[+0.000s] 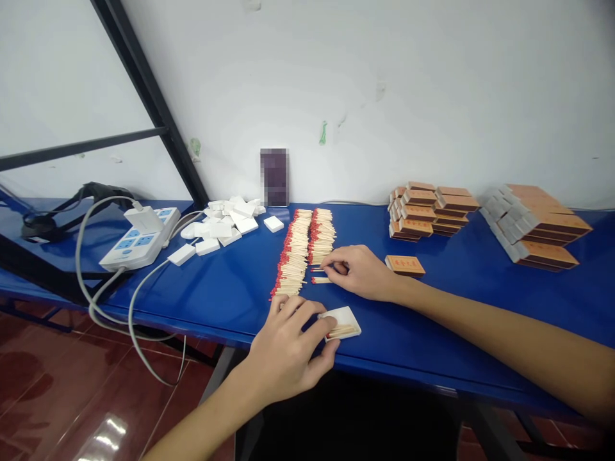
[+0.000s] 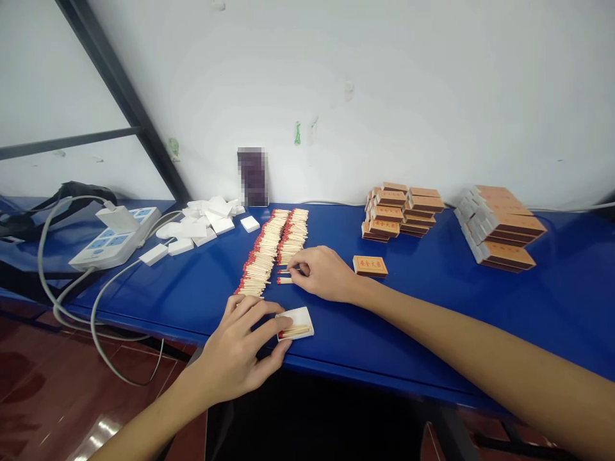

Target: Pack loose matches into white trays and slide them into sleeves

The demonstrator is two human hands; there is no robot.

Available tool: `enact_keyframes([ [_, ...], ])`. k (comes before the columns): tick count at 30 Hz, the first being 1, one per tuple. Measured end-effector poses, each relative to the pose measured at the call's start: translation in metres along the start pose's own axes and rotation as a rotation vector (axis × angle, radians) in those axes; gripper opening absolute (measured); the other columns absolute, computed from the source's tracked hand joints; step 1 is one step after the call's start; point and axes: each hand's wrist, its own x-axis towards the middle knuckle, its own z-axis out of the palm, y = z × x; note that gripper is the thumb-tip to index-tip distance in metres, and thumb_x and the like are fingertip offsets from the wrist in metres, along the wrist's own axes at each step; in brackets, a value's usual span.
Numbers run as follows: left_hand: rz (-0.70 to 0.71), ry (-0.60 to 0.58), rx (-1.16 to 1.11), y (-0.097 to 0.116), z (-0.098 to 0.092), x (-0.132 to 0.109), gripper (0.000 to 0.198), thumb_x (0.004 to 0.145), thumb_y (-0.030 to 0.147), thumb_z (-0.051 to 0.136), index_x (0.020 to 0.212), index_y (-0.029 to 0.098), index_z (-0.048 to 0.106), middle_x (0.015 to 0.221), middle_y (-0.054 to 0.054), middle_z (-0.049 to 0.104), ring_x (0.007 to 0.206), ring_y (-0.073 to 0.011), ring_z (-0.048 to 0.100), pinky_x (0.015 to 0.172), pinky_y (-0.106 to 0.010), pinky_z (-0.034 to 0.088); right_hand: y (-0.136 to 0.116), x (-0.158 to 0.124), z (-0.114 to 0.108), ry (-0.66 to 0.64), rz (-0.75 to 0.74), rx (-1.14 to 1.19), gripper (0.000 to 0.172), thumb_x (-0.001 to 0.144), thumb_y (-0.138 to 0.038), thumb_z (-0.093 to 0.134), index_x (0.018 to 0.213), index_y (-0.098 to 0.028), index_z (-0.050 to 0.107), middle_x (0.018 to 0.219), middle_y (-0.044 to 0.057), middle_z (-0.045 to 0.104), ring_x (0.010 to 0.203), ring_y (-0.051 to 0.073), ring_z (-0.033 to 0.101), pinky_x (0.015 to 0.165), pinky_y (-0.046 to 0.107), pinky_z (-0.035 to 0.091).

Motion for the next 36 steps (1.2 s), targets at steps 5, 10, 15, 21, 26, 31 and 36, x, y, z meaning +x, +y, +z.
enact_keyframes([
  [5, -0.003, 0.004, 0.004, 0.0004, -0.0005, 0.0001, 0.014, 0.092, 0.023, 0.054, 0.101, 0.02, 0.064, 0.101, -0.007, 0.067, 0.089, -0.0224, 0.056, 0.083, -0.041, 0.038, -0.0021, -0.0028, -0.002, -0.019, -0.08, 0.071, 0.013, 0.082, -0.019, 0.058, 0.076, -0.018, 0.07, 0.05, -0.006, 0.047, 0.048, 0.008, 0.044, 0.057, 0.023, 0.034],
  [10, -0.004, 0.005, 0.005, 0.0007, -0.0006, -0.0001, 0.014, 0.092, 0.024, 0.055, 0.101, 0.019, 0.065, 0.101, -0.007, 0.067, 0.09, -0.0222, 0.056, 0.083, -0.041, 0.039, -0.0026, -0.0016, -0.0029, 0.039, 0.016, 0.045, 0.017, 0.084, -0.02, 0.055, 0.08, -0.017, 0.071, 0.053, -0.005, 0.048, 0.049, 0.009, 0.041, 0.054, 0.024, 0.03],
  [15, 0.003, 0.006, 0.007, 0.0, 0.0003, -0.0002, 0.014, 0.092, 0.024, 0.056, 0.101, 0.019, 0.065, 0.101, -0.007, 0.067, 0.09, -0.0223, 0.057, 0.082, -0.04, 0.039, -0.0021, 0.0001, -0.0028, -0.01, 0.032, -0.021, 0.021, 0.088, -0.022, 0.051, 0.085, -0.018, 0.072, 0.056, -0.003, 0.05, 0.054, 0.012, 0.044, 0.056, 0.026, 0.028],
  [21, -0.002, 0.002, 0.006, 0.0003, -0.0002, -0.0003, 0.014, 0.092, 0.024, 0.056, 0.102, 0.019, 0.064, 0.102, -0.007, 0.066, 0.091, -0.023, 0.057, 0.083, -0.04, 0.038, -0.0026, -0.001, -0.0027, -0.018, -0.003, -0.049, 0.023, 0.09, -0.023, 0.05, 0.083, -0.018, 0.071, 0.058, -0.002, 0.051, 0.057, 0.013, 0.047, 0.059, 0.027, 0.029],
  [26, 0.002, 0.005, 0.001, 0.0003, 0.0002, -0.0005, 0.014, 0.092, 0.024, 0.055, 0.102, 0.019, 0.064, 0.101, -0.007, 0.067, 0.09, -0.0227, 0.056, 0.082, -0.04, 0.037, -0.0034, -0.0007, -0.0028, -0.034, 0.026, -0.056, 0.026, 0.091, -0.025, 0.049, 0.075, -0.018, 0.07, 0.059, -0.001, 0.054, 0.057, 0.012, 0.048, 0.059, 0.027, 0.028],
  [31, 0.001, 0.009, 0.008, 0.0005, 0.0003, 0.0, 0.014, 0.092, 0.024, 0.056, 0.102, 0.019, 0.065, 0.101, -0.007, 0.067, 0.09, -0.0226, 0.057, 0.082, -0.04, 0.038, -0.0031, -0.0007, -0.0026, -0.04, 0.04, -0.054, 0.026, 0.09, -0.024, 0.05, 0.078, -0.018, 0.072, 0.059, -0.001, 0.058, 0.055, 0.012, 0.048, 0.059, 0.027, 0.028],
  [36, -0.001, 0.009, 0.016, 0.0015, -0.0011, 0.0002, 0.014, 0.092, 0.023, 0.056, 0.102, 0.02, 0.065, 0.101, -0.007, 0.067, 0.09, -0.0223, 0.057, 0.082, -0.04, 0.039, -0.0019, -0.0005, -0.0025, -0.039, 0.047, -0.032, 0.025, 0.089, -0.025, 0.05, 0.084, -0.019, 0.074, 0.054, -0.002, 0.055, 0.051, 0.012, 0.044, 0.057, 0.027, 0.028],
])
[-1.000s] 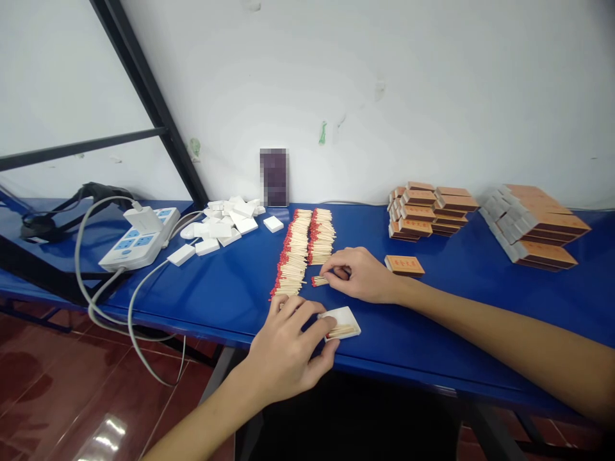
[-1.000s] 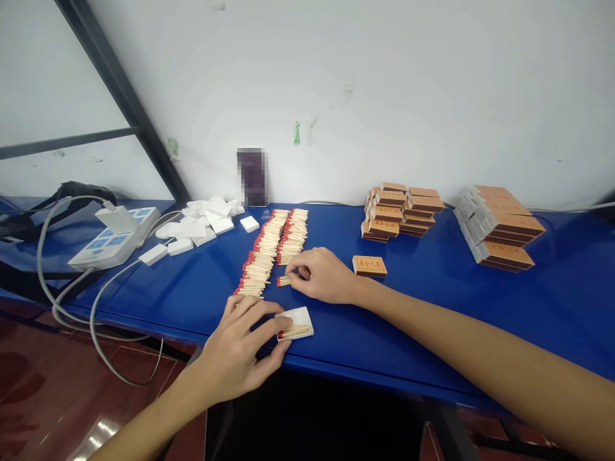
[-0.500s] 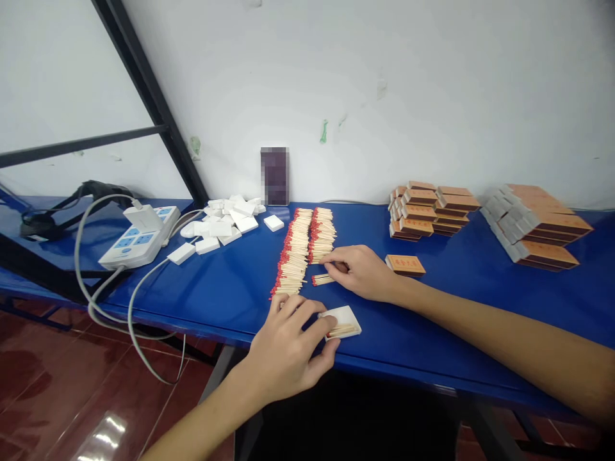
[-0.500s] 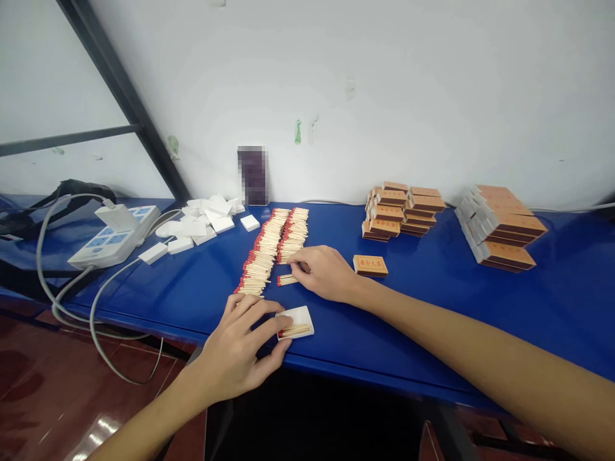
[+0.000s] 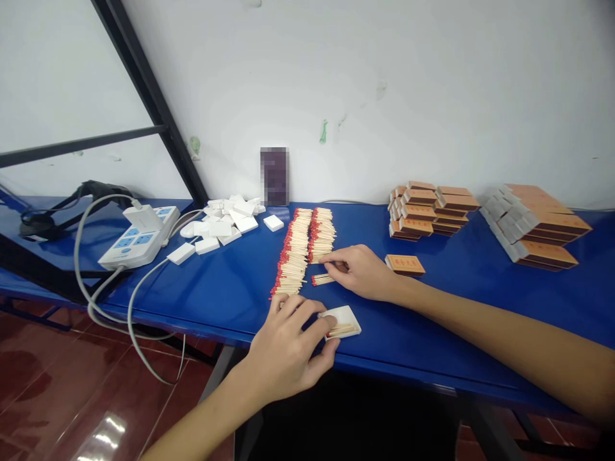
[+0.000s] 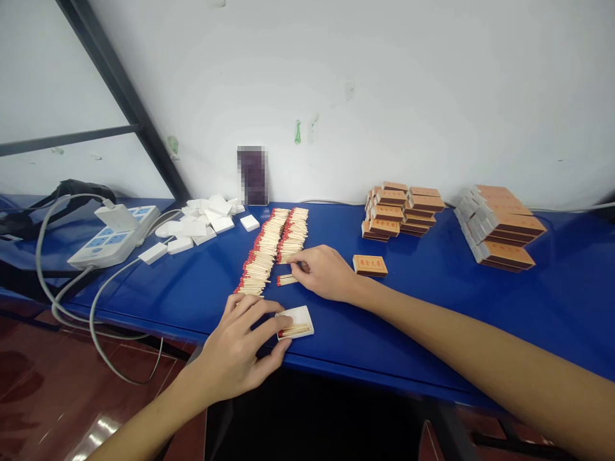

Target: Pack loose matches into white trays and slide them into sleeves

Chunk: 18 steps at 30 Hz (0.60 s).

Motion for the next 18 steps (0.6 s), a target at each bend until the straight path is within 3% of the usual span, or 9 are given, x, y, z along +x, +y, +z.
enact_keyframes([
  [18, 0.004, 0.003, 0.013, 0.0002, 0.0, 0.0009, 0.014, 0.092, 0.024, 0.055, 0.101, 0.02, 0.066, 0.1, -0.007, 0.067, 0.089, -0.022, 0.058, 0.082, -0.039, 0.04, 0.0007, -0.0001, 0.0008, 0.003, 0.002, 0.068, 0.016, 0.082, -0.019, 0.056, 0.084, -0.018, 0.071, 0.053, -0.006, 0.048, 0.048, 0.009, 0.039, 0.056, 0.024, 0.03],
])
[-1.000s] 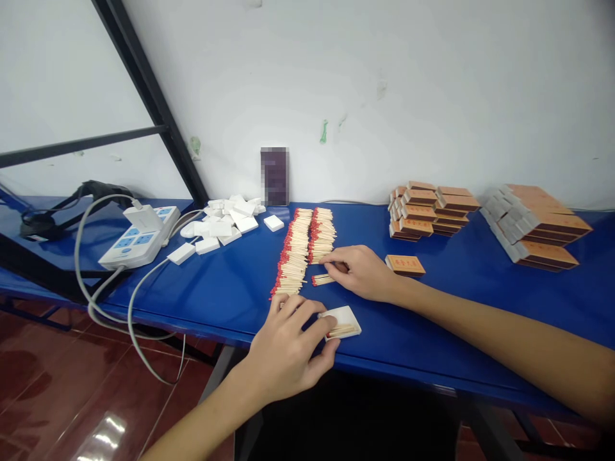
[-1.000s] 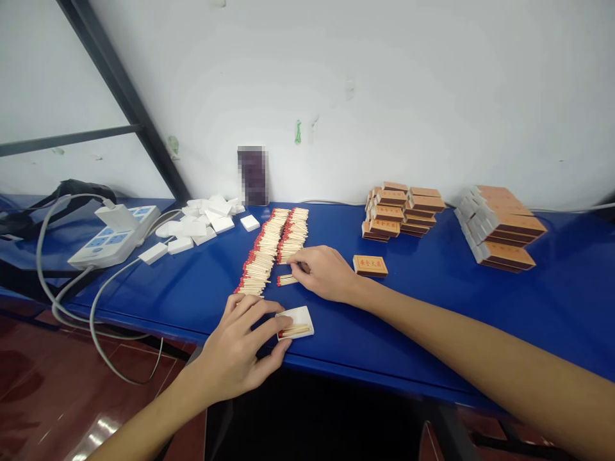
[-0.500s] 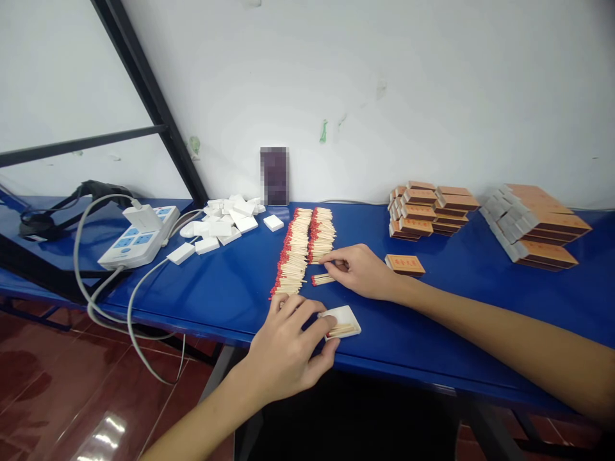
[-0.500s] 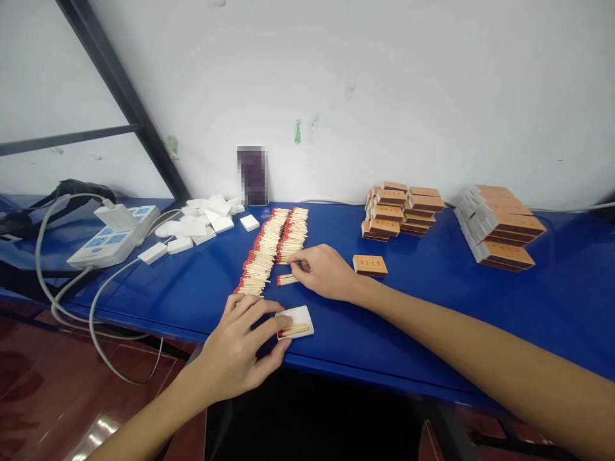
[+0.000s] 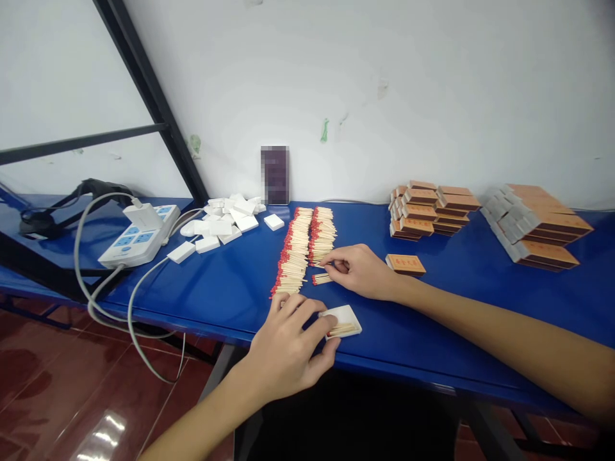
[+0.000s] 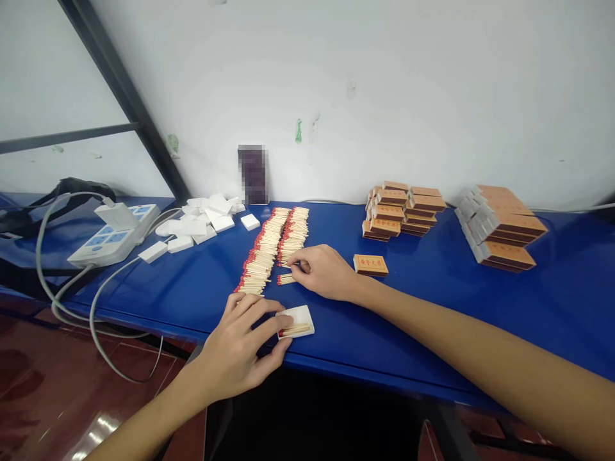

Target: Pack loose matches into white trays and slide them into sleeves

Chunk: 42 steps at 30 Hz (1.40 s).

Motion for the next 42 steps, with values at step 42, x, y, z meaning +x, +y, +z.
enact_keyframes([
  [42, 0.008, 0.0, -0.031, -0.0014, 0.0019, -0.0021, 0.014, 0.092, 0.024, 0.055, 0.102, 0.018, 0.065, 0.101, -0.007, 0.066, 0.09, -0.0229, 0.055, 0.084, -0.041, 0.037, 0.0027, 0.0063, -0.0013, 0.034, -0.018, -0.029, 0.015, 0.088, -0.021, 0.057, 0.08, -0.017, 0.069, 0.067, -0.002, 0.048, 0.063, 0.012, 0.043, 0.062, 0.025, 0.031],
])
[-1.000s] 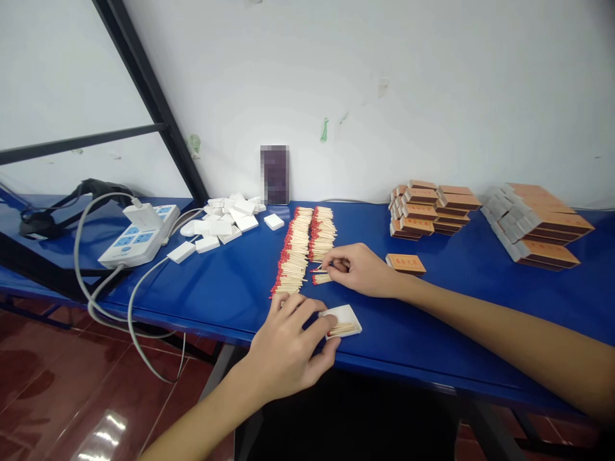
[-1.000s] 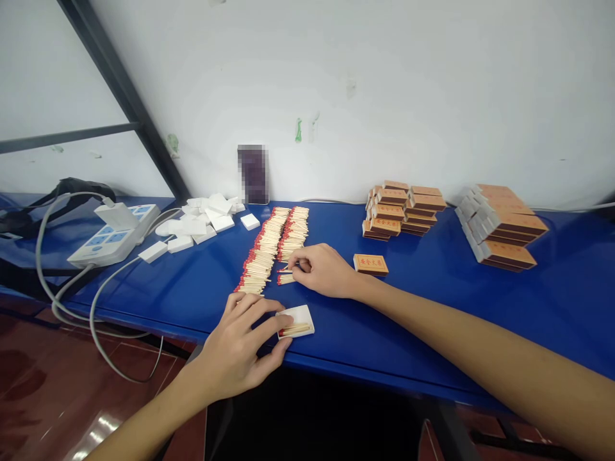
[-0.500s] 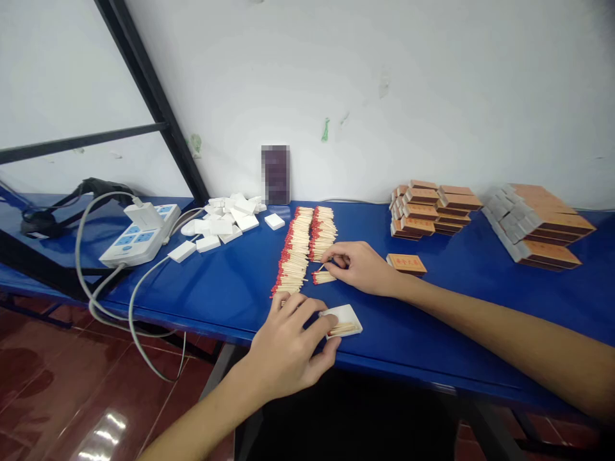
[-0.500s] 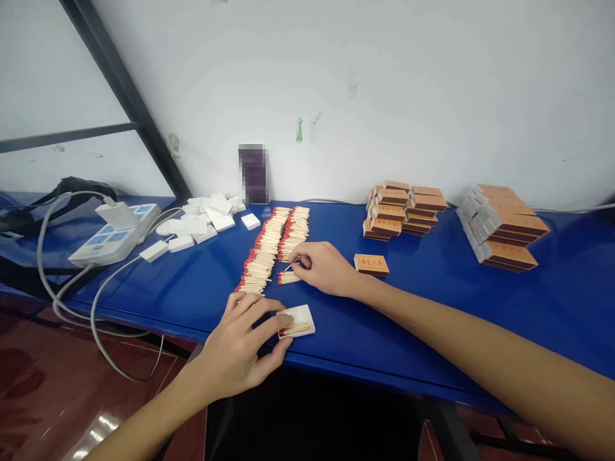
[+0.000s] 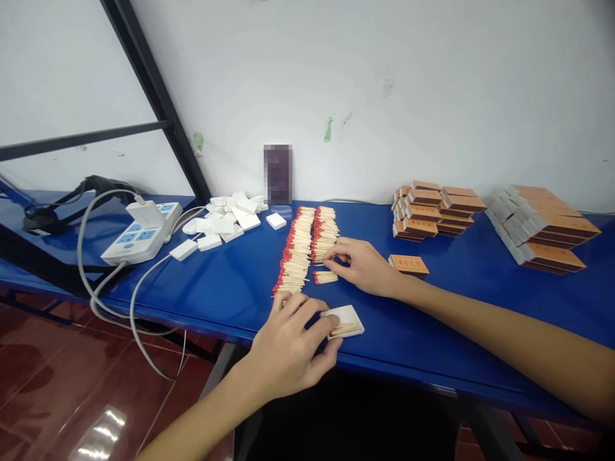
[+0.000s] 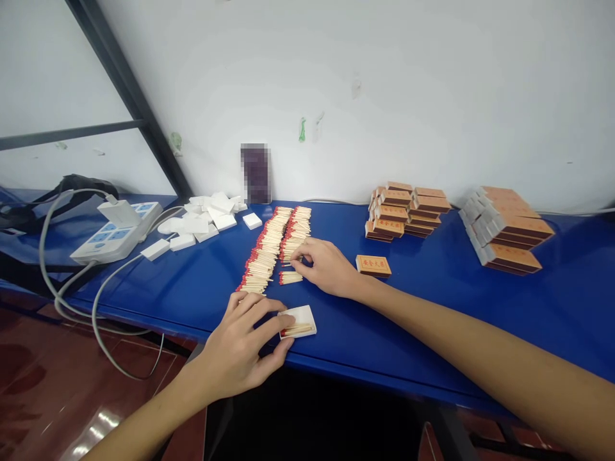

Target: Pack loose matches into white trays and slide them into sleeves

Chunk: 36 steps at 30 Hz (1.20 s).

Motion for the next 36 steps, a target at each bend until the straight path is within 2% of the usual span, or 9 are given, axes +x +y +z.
enact_keyframes([
  [6, -0.005, -0.009, 0.004, 0.0, 0.0, 0.0, 0.014, 0.092, 0.024, 0.055, 0.101, 0.018, 0.064, 0.101, -0.007, 0.066, 0.09, -0.0231, 0.055, 0.082, -0.041, 0.037, -0.002, -0.001, -0.002, -0.02, -0.002, 0.049, 0.015, 0.086, -0.021, 0.057, 0.078, -0.017, 0.069, 0.064, -0.003, 0.047, 0.061, 0.012, 0.043, 0.06, 0.025, 0.031],
  [12, -0.005, -0.01, -0.003, 0.001, -0.001, 0.001, 0.014, 0.092, 0.024, 0.055, 0.102, 0.018, 0.064, 0.101, -0.007, 0.066, 0.09, -0.0229, 0.055, 0.082, -0.041, 0.037, -0.007, -0.002, -0.006, -0.081, 0.007, 0.08, 0.015, 0.086, -0.024, 0.056, 0.085, -0.017, 0.069, 0.065, -0.003, 0.048, 0.059, 0.011, 0.043, 0.06, 0.024, 0.032],
  [17, -0.011, -0.012, -0.041, 0.001, -0.002, 0.001, 0.022, 0.092, 0.022, 0.056, 0.113, 0.018, 0.06, 0.104, -0.007, 0.065, 0.092, -0.0226, 0.053, 0.084, -0.039, 0.039, -0.016, -0.001, -0.019, -0.245, -0.043, -0.004, 0.017, 0.083, -0.032, 0.061, 0.093, -0.018, 0.066, 0.07, -0.003, 0.05, 0.065, 0.013, 0.047, 0.064, 0.025, 0.034],
  [21, -0.018, -0.012, -0.061, 0.0, -0.003, 0.001, 0.018, 0.091, 0.021, 0.056, 0.108, 0.016, 0.058, 0.102, -0.006, 0.065, 0.091, -0.0222, 0.053, 0.084, -0.038, 0.04, -0.027, 0.003, -0.032, -0.378, -0.037, -0.092, 0.02, 0.078, -0.029, 0.063, 0.096, -0.019, 0.063, 0.076, -0.002, 0.056, 0.066, 0.013, 0.049, 0.068, 0.027, 0.034],
  [25, -0.023, -0.018, -0.058, 0.001, -0.003, 0.002, 0.016, 0.092, 0.022, 0.055, 0.106, 0.016, 0.058, 0.101, -0.006, 0.065, 0.09, -0.0223, 0.053, 0.084, -0.038, 0.04, -0.035, 0.008, -0.041, -0.492, -0.023, -0.169, 0.015, 0.081, -0.029, 0.059, 0.093, -0.02, 0.062, 0.068, -0.003, 0.057, 0.061, 0.013, 0.048, 0.075, 0.03, 0.035],
  [30, -0.02, -0.019, -0.038, 0.0, -0.002, 0.002, 0.014, 0.091, 0.022, 0.055, 0.104, 0.018, 0.059, 0.099, -0.006, 0.065, 0.089, -0.0226, 0.054, 0.082, -0.038, 0.041, -0.036, 0.007, -0.045, -0.563, 0.059, -0.146, 0.013, 0.081, -0.028, 0.059, 0.091, -0.021, 0.061, 0.067, -0.001, 0.058, 0.061, 0.015, 0.051, 0.057, 0.026, 0.032],
  [36, -0.027, -0.02, -0.039, 0.001, -0.003, 0.003, 0.013, 0.091, 0.021, 0.054, 0.103, 0.017, 0.059, 0.099, -0.007, 0.065, 0.09, -0.0229, 0.054, 0.082, -0.039, 0.041, -0.038, 0.004, -0.046, -0.56, 0.049, -0.119, 0.007, 0.078, -0.027, 0.063, 0.08, -0.022, 0.059, 0.062, -0.001, 0.055, 0.057, 0.015, 0.049, 0.051, 0.026, 0.028],
])
